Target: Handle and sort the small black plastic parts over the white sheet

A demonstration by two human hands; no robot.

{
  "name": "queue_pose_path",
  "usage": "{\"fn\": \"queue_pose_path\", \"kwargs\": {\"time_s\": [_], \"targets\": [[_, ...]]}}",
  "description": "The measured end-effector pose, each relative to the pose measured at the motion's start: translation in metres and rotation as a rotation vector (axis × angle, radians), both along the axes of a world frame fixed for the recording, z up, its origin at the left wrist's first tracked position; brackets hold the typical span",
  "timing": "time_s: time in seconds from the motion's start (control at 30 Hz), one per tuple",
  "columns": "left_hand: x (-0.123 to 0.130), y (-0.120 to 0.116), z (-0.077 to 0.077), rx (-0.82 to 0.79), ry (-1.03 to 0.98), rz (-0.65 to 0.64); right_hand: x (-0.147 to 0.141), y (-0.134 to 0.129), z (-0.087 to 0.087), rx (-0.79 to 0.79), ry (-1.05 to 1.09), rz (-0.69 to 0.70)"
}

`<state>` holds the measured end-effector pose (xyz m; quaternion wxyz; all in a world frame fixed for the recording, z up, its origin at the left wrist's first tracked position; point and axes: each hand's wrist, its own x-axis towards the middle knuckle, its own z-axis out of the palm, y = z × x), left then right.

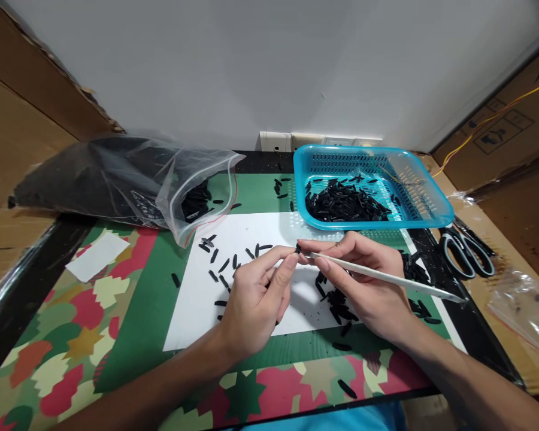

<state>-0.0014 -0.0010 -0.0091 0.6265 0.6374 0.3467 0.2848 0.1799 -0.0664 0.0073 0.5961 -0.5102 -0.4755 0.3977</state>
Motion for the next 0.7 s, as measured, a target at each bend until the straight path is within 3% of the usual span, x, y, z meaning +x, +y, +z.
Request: {"fn": "queue_pose_path", "kwargs": {"time_s": [0.27,0.5,0.7], "targets": [[0.003,-0.003,0.000,0.075,0.037,0.074,-0.002,-0.004,-0.002,0.071,-0.264,-0.086],[0.003,-0.003,0.000,0.202,0.071,0.100,-0.008,-0.005,-0.005,0.298,-0.571,-0.164],[0.006,-0.004,0.002,0.217,0.082,0.107,-0.012,-0.004,-0.009,0.287,-0.641,-0.131]]}}
